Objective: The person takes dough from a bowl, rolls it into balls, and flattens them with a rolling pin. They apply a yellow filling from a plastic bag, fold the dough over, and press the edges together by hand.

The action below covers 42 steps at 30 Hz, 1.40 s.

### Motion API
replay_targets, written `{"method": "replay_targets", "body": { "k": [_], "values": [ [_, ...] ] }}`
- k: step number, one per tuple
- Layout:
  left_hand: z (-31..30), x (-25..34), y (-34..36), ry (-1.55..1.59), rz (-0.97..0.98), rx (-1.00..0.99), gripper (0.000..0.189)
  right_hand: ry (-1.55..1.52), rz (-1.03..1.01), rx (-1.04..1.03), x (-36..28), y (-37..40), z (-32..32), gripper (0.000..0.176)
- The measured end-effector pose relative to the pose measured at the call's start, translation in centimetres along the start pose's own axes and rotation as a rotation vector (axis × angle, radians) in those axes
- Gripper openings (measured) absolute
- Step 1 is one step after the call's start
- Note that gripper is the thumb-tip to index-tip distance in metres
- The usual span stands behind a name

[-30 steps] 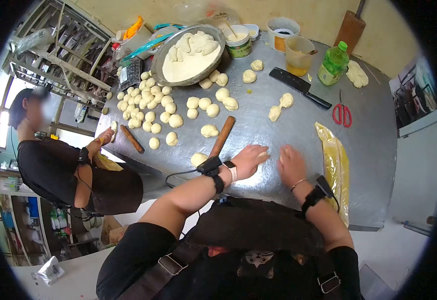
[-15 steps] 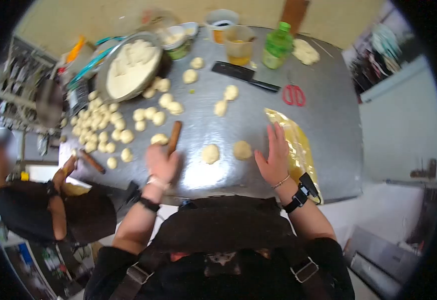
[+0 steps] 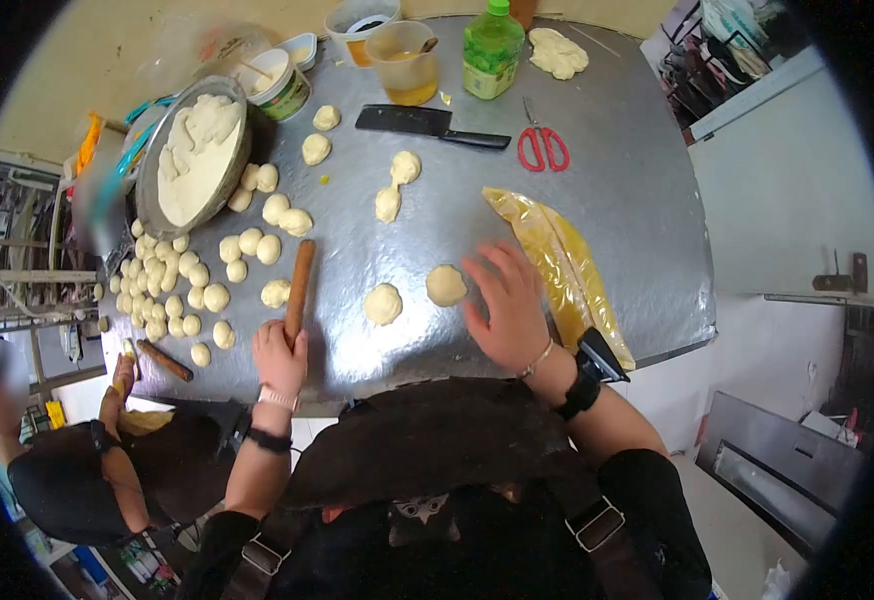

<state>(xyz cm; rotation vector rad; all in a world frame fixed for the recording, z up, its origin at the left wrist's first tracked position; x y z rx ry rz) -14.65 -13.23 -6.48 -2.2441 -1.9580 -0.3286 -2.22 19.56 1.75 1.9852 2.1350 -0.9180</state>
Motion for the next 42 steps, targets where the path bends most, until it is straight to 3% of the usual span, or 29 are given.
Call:
{"method": "replay_targets", "body": {
  "k": [1, 2, 4, 5, 7, 8, 9, 10, 11, 13, 17, 20, 22, 24, 26, 28, 32, 34, 38, 40, 42],
  "values": [
    [-1.5, 2.4, 0.1, 0.118, 0.136, -0.048, 0.039, 0.037, 0.002, -0.010, -0.4, -0.6, -0.8, 0.058],
    [-2.9, 5.6, 0.5, 0.137, 0.062, -0.260, 0.038, 0.092, -0.076, -0.015, -1.5, -1.5, -1.3, 0.060],
    [-3.8, 11.5, 2.0, 0.199, 0.418, -0.326, 0.043, 0.175, -0.243, -0.051, -4.1, -2.3, -1.4, 0.065],
    [-2.7, 12.6, 2.1, 0.181, 0.442, -0.377, 0.045, 0.120, -0.268, -0.182, -3.4, -2.6, 0.7, 0.060],
    [-0.1, 14.3, 1.9, 0.139, 0.512, -0.474, 0.049, -0.141, -0.107, -0.423, 0.7, -0.2, 5.9, 0.051],
    [0.6, 14.2, 1.2, 0.180, 0.505, -0.382, 0.051, -0.272, -0.022, -0.536, 2.5, 1.2, 8.4, 0.048],
    [2.0, 13.5, 0.9, 0.222, 0.489, -0.298, 0.053, -0.142, -0.133, -0.357, 2.2, 1.2, 7.8, 0.041],
    [3.1, 12.9, 0.9, 0.262, 0.473, -0.219, 0.055, -0.100, -0.128, -0.312, 2.4, 1.7, 8.2, 0.042],
    [5.3, 12.2, 0.8, 0.244, 0.344, -0.276, 0.066, -0.053, -0.122, -0.266, 2.6, 1.7, 8.6, 0.042],
    [6.6, 13.7, -0.2, 0.022, 0.245, -0.118, 0.072, 0.108, -0.069, -0.202, 3.6, 0.6, 9.2, 0.045],
    [7.6, 15.9, -9.5, -0.107, 0.121, 0.118, 0.082, 0.375, 0.152, -0.054, 8.5, -8.2, 11.7, 0.056],
    [5.0, 17.6, -17.3, -0.087, 0.128, 0.448, 0.064, 0.368, -0.035, 0.198, 11.5, -15.7, 11.1, 0.057],
    [4.7, 15.8, -17.4, 0.344, 0.206, 0.214, 0.048, 0.078, -0.053, 0.059, 12.1, -16.1, 10.2, 0.047],
    [5.4, 15.5, -14.8, 0.229, 0.394, 0.033, 0.034, -0.035, -0.162, -0.065, 11.7, -12.6, 11.3, 0.041],
    [7.9, 13.9, -13.4, 0.268, 0.443, 0.029, 0.022, -0.040, -0.205, -0.106, 12.6, -11.0, 12.7, 0.036],
    [7.2, 15.5, -13.2, 0.306, 0.498, -0.201, 0.015, -0.060, -0.210, -0.111, 11.6, -9.1, 12.5, 0.033],
    [3.2, 15.4, -8.0, 0.247, 0.511, 0.028, 0.018, -0.107, -0.105, -0.020, 9.1, -4.1, 8.9, 0.037],
    [4.6, 13.6, -6.3, 0.313, 0.478, 0.014, 0.019, -0.170, -0.043, 0.014, 9.9, -1.0, 9.5, 0.038],
    [-0.7, 14.7, -5.7, 0.386, 0.499, 0.203, 0.014, -0.238, -0.156, 0.073, 7.3, -2.4, 6.3, 0.039],
    [0.2, 14.6, -6.0, 0.293, 0.456, 0.160, 0.016, -0.230, -0.130, 0.035, 8.4, -1.6, 7.8, 0.038],
    [4.3, 13.4, -5.4, 0.182, 0.449, -0.006, 0.024, -0.238, -0.095, -0.043, 10.0, -0.1, 10.5, 0.039]
  ]
}}
Point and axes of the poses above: each hand's wrist, its own y-axis away from the middle knuckle, its own z-axis out of the palm, x = y × z, the point moved 8 cm from there along -y, towards the middle knuckle, and after that the axes turned 12 degrees about -z, right-handed, at the moved point
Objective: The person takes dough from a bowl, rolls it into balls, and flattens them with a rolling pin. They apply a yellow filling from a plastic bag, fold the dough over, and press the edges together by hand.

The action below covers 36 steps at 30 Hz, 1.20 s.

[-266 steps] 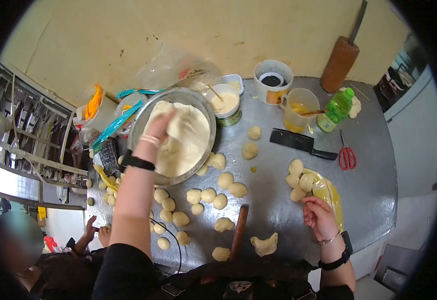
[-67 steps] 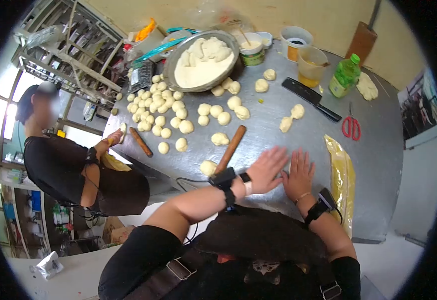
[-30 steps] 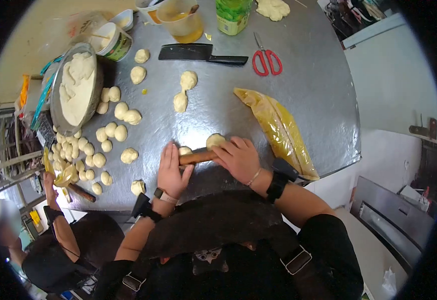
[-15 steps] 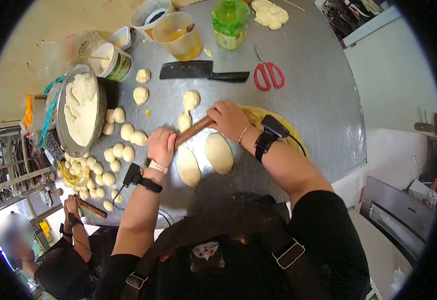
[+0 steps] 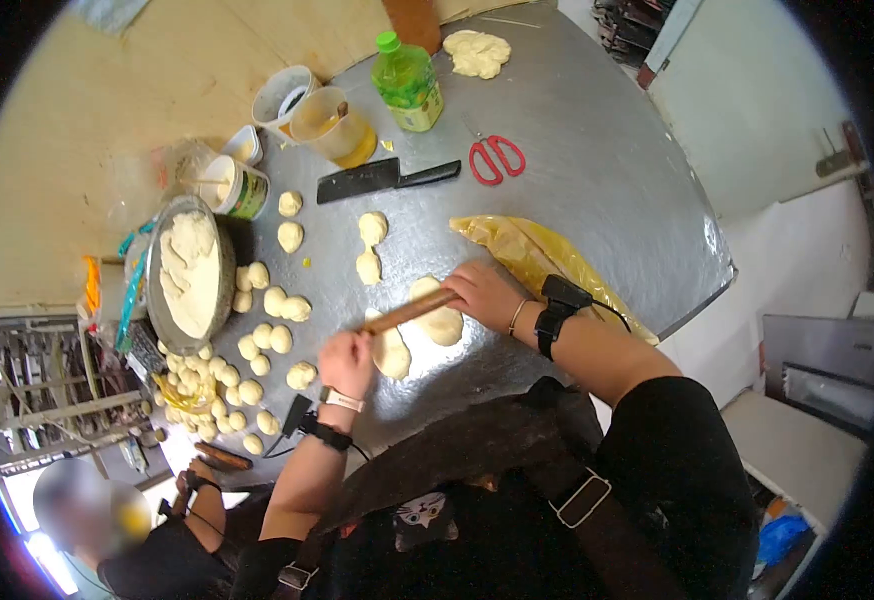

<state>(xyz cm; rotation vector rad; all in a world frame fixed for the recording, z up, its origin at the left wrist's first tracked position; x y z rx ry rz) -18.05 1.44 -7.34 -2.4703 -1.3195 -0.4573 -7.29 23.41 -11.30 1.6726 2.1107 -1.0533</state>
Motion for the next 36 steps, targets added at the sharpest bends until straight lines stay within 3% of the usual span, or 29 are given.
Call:
{"method": "replay_targets", "body": {
  "k": [1, 2, 4, 7, 10, 11, 14, 16, 17, 20, 21, 22, 24, 26, 29, 30, 32, 34, 36],
  "values": [
    [0.2, 0.1, 0.0, -0.004, 0.019, -0.011, 0.027, 0.019, -0.002, -0.083, 0.1, 0.1, 0.3, 0.038],
    [-0.2, 0.0, -0.7, 0.049, 0.039, 0.027, 0.029, 0.080, -0.009, -0.005, 0.2, -1.0, -1.2, 0.039],
    [0.5, -3.1, -3.4, 0.106, -0.322, 0.010, 0.028, 0.175, -0.002, 0.129, -1.2, -3.1, -3.3, 0.041],
    [1.5, -1.4, -7.7, 0.003, -0.233, 0.074, 0.032, 0.298, 0.107, 0.185, 1.9, -6.8, -1.1, 0.047],
    [4.6, -0.4, -4.7, -0.167, -0.031, 0.164, 0.058, 0.503, 0.186, 0.095, 1.7, -5.9, -0.1, 0.061],
    [5.5, -1.2, -3.2, -0.170, -0.205, -0.054, 0.074, 0.553, 0.222, 0.029, 0.9, -4.4, 0.7, 0.066],
    [3.9, 2.0, 3.8, -0.209, -0.084, -0.018, 0.077, 0.420, 0.257, -0.148, -3.8, 1.6, 1.1, 0.075],
    [5.1, 1.3, 8.7, -0.156, -0.057, -0.206, 0.079, 0.352, 0.218, -0.257, -7.1, 5.0, 1.5, 0.075],
    [4.9, 2.0, 10.8, -0.134, 0.009, -0.184, 0.072, 0.323, 0.191, -0.306, -8.1, 6.5, 1.8, 0.074],
    [5.4, 1.2, 15.7, -0.197, 0.017, -0.383, 0.064, 0.161, 0.010, -0.359, -9.3, 9.7, 3.3, 0.073],
    [5.8, 1.1, 16.5, -0.327, 0.018, -0.497, 0.056, 0.075, -0.080, -0.514, -9.7, 10.2, 3.8, 0.070],
    [5.0, 1.4, 17.5, -0.334, 0.156, -0.386, 0.050, 0.108, 0.002, -0.446, -7.9, 9.1, 2.3, 0.071],
    [4.7, 0.0, 18.0, 0.249, 0.315, -0.246, 0.045, 0.170, 0.164, -0.305, -4.3, 5.0, -3.2, 0.077],
    [4.2, 0.8, 17.4, 0.246, 0.249, -0.311, 0.045, 0.556, 0.556, 0.025, -0.6, 2.1, -9.9, 0.085],
    [1.4, 0.6, 17.9, 0.245, 0.087, -0.342, 0.043, 0.268, 0.903, -0.370, 3.8, 1.9, -9.5, 0.087],
    [0.5, -0.5, 18.4, 0.246, 0.026, -0.343, 0.042, 0.304, 0.866, -0.361, 3.9, 1.7, -9.2, 0.085],
    [-1.1, -5.7, 21.0, 0.435, -0.238, -0.131, 0.041, 0.388, 0.795, -0.357, 5.1, 2.7, -7.8, 0.080],
    [-2.4, -10.3, 23.3, 0.551, -0.406, 0.072, 0.040, 0.250, 0.795, -0.378, 6.2, 3.9, -6.5, 0.070],
    [-4.0, -10.4, 23.2, 0.634, -0.565, 0.092, 0.040, 0.194, 0.763, -0.421, 6.7, 4.4, -5.9, 0.062]
  ]
}}
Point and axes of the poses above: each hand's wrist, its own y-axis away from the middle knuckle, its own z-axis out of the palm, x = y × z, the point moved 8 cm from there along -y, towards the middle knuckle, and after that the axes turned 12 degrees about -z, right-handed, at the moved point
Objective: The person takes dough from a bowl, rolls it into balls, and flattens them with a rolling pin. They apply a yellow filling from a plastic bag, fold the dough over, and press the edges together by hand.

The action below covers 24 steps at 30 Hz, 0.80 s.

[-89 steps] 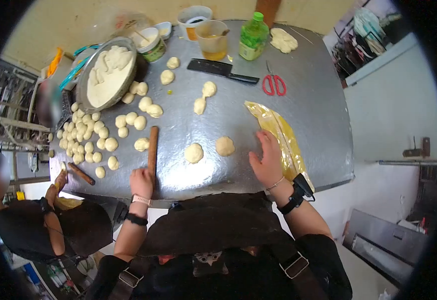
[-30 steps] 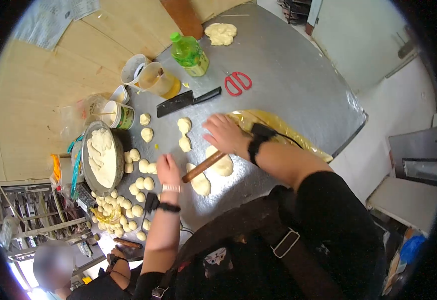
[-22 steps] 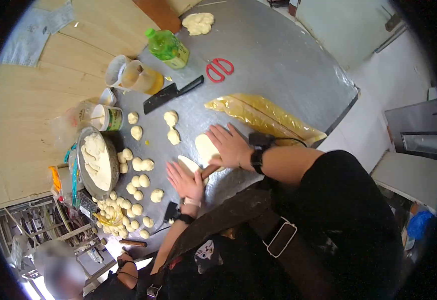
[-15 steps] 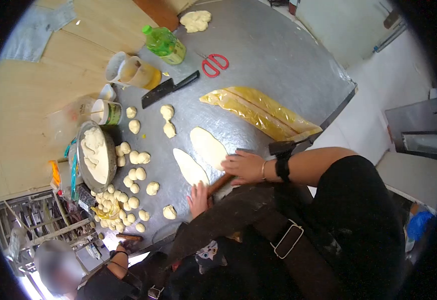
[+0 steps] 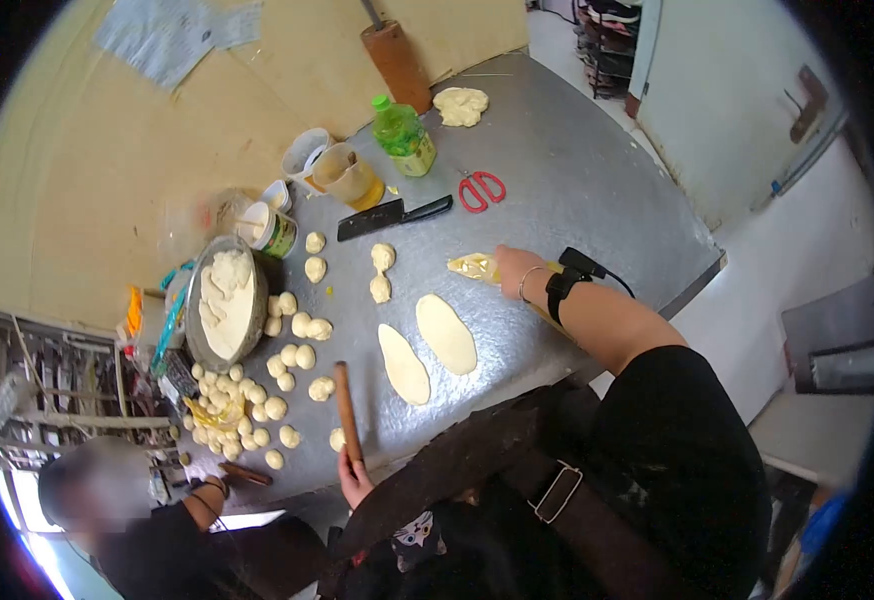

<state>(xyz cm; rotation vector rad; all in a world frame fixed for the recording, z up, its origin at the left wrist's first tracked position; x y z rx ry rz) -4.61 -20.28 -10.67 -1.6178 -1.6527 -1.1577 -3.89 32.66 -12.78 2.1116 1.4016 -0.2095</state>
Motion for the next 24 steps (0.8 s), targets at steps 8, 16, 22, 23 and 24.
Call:
{"method": "replay_targets", "body": {
  "k": [8, 16, 22, 23, 24],
  "values": [
    [3.4, -2.5, -5.3, -0.023, -0.191, 0.102, 0.035, 0.217, -0.270, -0.091, -1.3, -5.1, 2.0, 0.059],
    [5.8, 4.9, -1.7, -0.490, 0.436, 0.247, 0.032, -0.583, -0.364, -0.489, -5.6, 0.5, 5.2, 0.045],
    [7.8, 5.0, -0.1, -0.458, 0.534, 0.058, 0.034, -0.204, -0.392, -0.167, -8.5, 0.6, 4.5, 0.046],
    [7.8, 5.1, -0.1, -0.463, 0.523, 0.051, 0.033, -0.194, -0.389, -0.154, -8.6, 0.7, 4.4, 0.046],
    [7.8, 5.0, -0.1, -0.460, 0.530, 0.052, 0.033, -0.185, -0.385, -0.140, -8.7, 0.9, 4.3, 0.046]
  ]
}}
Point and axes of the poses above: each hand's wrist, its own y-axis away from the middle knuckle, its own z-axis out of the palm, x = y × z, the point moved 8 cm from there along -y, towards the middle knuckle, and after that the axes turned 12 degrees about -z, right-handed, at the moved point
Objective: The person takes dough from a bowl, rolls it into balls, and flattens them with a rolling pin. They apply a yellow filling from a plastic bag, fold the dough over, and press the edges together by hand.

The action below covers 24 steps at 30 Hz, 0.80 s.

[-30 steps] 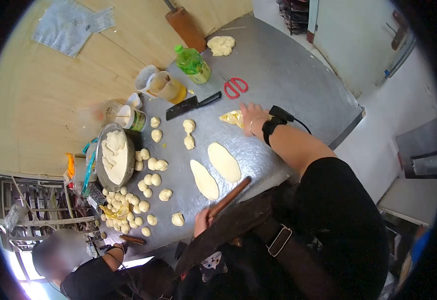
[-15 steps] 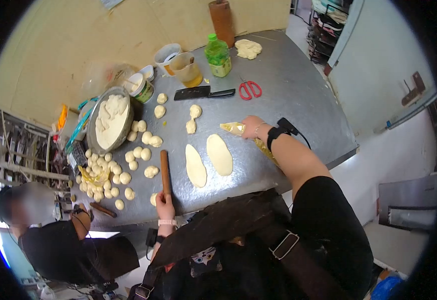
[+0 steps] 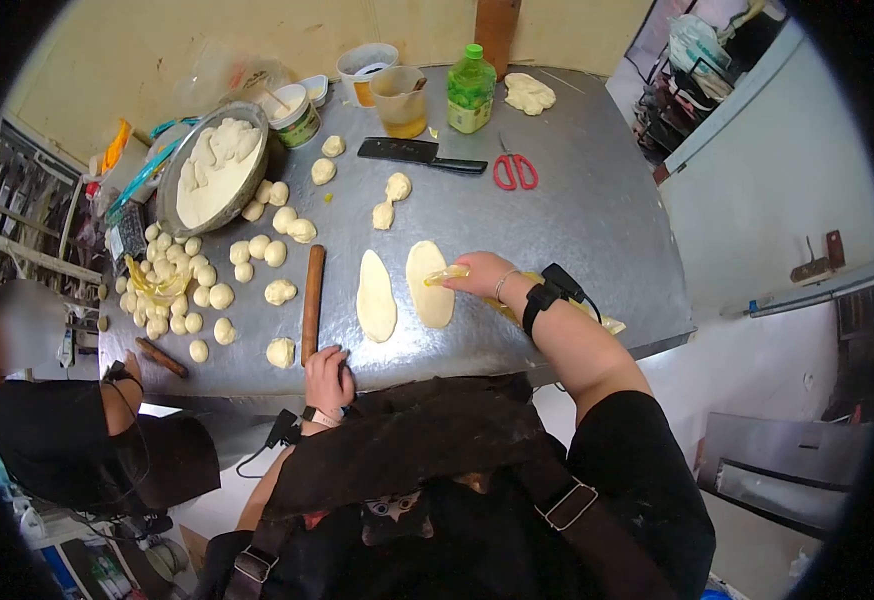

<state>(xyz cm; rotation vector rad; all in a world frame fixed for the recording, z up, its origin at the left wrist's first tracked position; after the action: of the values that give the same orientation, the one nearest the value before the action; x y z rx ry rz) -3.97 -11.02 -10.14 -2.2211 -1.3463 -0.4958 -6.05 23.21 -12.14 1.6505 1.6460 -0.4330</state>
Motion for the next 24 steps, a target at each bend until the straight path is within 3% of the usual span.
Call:
{"method": "replay_targets", "body": {
  "k": [16, 19, 24],
  "values": [
    [0.0, -0.2, 0.0, 0.035, -0.001, -0.007, 0.021, 0.397, 0.159, 0.195, -2.0, 1.7, -1.9, 0.037],
    [0.0, -0.1, 0.0, 0.039, -0.017, -0.002, 0.020, 0.298, 0.057, 0.279, -4.9, 1.6, -2.4, 0.039],
    [0.2, -0.6, 0.1, 0.027, -0.031, -0.020, 0.019, 0.089, -0.146, 0.079, -8.5, -2.2, 2.3, 0.042]
  ]
}}
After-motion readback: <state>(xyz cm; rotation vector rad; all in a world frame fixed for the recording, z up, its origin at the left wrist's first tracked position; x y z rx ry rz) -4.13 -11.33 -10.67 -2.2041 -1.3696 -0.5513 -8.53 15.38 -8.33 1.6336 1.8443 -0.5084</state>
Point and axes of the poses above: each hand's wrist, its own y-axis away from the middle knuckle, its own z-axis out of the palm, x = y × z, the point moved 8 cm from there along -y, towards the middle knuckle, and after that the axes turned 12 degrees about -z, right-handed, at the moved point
